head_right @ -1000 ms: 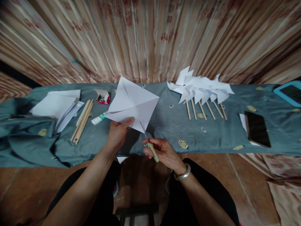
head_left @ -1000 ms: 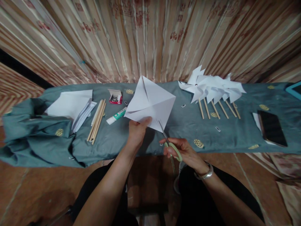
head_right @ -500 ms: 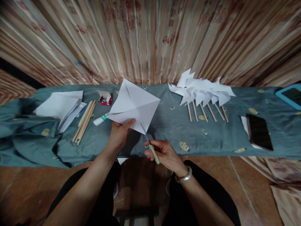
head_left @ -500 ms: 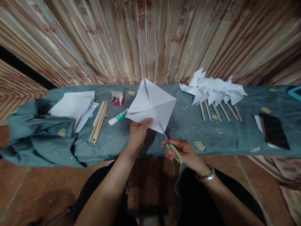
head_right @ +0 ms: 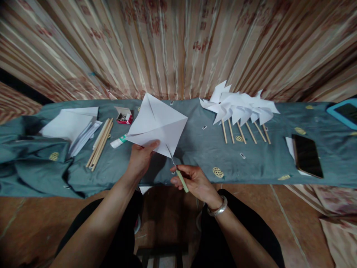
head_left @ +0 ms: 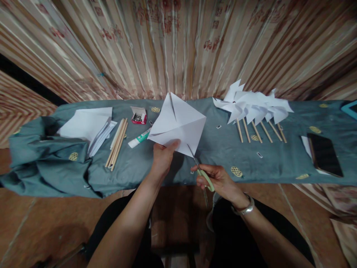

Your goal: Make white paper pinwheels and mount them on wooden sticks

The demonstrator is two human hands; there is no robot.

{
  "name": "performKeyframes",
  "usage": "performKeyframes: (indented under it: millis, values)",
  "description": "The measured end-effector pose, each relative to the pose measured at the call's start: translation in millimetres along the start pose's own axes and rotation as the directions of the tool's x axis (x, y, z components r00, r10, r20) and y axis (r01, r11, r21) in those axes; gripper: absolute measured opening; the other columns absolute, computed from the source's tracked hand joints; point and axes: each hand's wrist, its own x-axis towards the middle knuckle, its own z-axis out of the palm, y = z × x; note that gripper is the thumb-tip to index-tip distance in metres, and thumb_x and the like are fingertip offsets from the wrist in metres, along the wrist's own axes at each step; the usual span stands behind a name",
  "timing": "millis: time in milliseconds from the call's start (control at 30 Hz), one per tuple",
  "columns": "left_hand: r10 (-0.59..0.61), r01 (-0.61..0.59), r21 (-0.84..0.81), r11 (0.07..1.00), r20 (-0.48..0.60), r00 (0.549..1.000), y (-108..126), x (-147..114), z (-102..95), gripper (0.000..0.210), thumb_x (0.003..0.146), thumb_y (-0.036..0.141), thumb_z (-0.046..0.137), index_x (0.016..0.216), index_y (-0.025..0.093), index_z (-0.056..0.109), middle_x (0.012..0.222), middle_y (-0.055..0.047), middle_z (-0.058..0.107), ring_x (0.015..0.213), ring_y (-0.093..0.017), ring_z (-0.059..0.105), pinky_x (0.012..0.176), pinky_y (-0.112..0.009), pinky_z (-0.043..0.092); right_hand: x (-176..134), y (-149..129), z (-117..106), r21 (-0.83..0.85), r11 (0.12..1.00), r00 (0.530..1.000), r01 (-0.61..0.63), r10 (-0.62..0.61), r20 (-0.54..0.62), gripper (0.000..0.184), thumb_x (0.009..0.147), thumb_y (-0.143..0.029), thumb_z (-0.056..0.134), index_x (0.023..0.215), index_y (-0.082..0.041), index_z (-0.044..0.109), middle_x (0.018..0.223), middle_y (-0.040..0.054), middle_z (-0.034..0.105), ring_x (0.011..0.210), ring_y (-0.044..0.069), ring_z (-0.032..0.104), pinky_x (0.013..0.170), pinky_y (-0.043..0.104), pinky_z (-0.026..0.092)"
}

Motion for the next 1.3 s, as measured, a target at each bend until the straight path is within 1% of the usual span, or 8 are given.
performKeyframes:
  millis: [233,400,533,733,967,1100,1200,1300]
  values:
    - [-0.036,0.036,-0.003,0.999,0.011,0.999,0,-5,3.2,0.034,0.055,0.025,0.08,0.085,0.013,0.07,0.087,-0.006,0.074,0.077,-0.019,0.066,0.075,-0.032,0.052,1,0,-1,-0.053,0.998,1.0,0.027,-0.026,0.004,0.044,0.063,-0.044,0.082,0.096,-0.017,0.07,0.062,-0.0043,0.061,0.051,0.007,0.055,0.051,0.02,0.05]
    - [-0.071,0.071,-0.026,0.997,0.032,0.997,0,-10,6.8,0.031,0.054,0.023,0.08,0.082,0.014,0.07,0.083,-0.005,0.073,0.073,-0.018,0.065,0.073,-0.032,0.051,1,-1,-1,-0.065,0.997,0.999,0.048,-0.049,-0.007,0.046,0.062,-0.044,0.083,0.097,-0.016,0.07,0.062,-0.004,0.062,0.05,0.006,0.054,0.05,0.019,0.047]
    - [-0.071,0.072,-0.024,0.997,0.038,0.997,0,-10,7.3,0.032,0.054,0.024,0.08,0.083,0.014,0.07,0.083,-0.005,0.073,0.073,-0.018,0.065,0.072,-0.032,0.052,1,-1,-1,-0.059,0.996,0.998,0.06,-0.061,-0.013,0.046,0.062,-0.045,0.083,0.095,-0.017,0.07,0.06,-0.0044,0.061,0.048,0.006,0.052,0.047,0.019,0.045]
    - [-0.069,0.07,-0.024,0.997,0.027,0.997,0,-10,7.2,0.034,0.055,0.024,0.08,0.086,0.014,0.07,0.088,-0.006,0.073,0.077,-0.019,0.066,0.074,-0.033,0.052,1,-2,-1,-0.049,0.998,0.999,0.05,-0.051,-0.02,0.046,0.06,-0.046,0.084,0.093,-0.017,0.07,0.059,-0.0048,0.061,0.047,0.006,0.053,0.047,0.02,0.047]
    - [-0.054,0.055,-0.031,0.998,0.034,0.998,-1,-9,5.8,0.033,0.055,0.023,0.08,0.085,0.015,0.07,0.084,-0.004,0.073,0.073,-0.017,0.065,0.072,-0.032,0.051,2,-1,1,-0.026,0.999,0.998,0.026,-0.027,-0.053,0.045,0.058,-0.044,0.085,0.09,-0.017,0.07,0.058,-0.0048,0.061,0.048,0.007,0.054,0.047,0.02,0.048]
    - [-0.063,0.065,-0.039,0.997,0.053,0.997,-1,-11,6.4,0.03,0.056,0.022,0.08,0.083,0.015,0.07,0.081,-0.003,0.073,0.071,-0.017,0.065,0.073,-0.032,0.05,3,0,0,-0.044,0.999,0.999,0.029,-0.031,-0.042,0.045,0.058,-0.042,0.086,0.092,-0.017,0.071,0.061,-0.004,0.062,0.05,0.007,0.054,0.048,0.02,0.047]
    - [-0.083,0.085,-0.035,0.996,0.066,0.994,-1,-14,7.3,0.03,0.056,0.022,0.08,0.084,0.016,0.071,0.084,-0.003,0.074,0.075,-0.018,0.066,0.076,-0.033,0.05,2,-1,-2,-0.069,0.996,0.998,0.058,-0.06,-0.03,0.044,0.06,-0.041,0.084,0.095,-0.017,0.072,0.062,-0.0036,0.062,0.05,0.007,0.053,0.048,0.02,0.047]
    - [-0.09,0.092,-0.034,0.995,0.068,0.994,-2,-16,7.7,0.031,0.056,0.022,0.079,0.085,0.016,0.072,0.088,-0.004,0.074,0.08,-0.019,0.067,0.08,-0.034,0.05,2,-1,-2,-0.061,0.996,0.997,0.065,-0.068,-0.049,0.045,0.059,-0.041,0.085,0.094,-0.017,0.072,0.06,-0.0038,0.062,0.05,0.007,0.053,0.048,0.019,0.046]
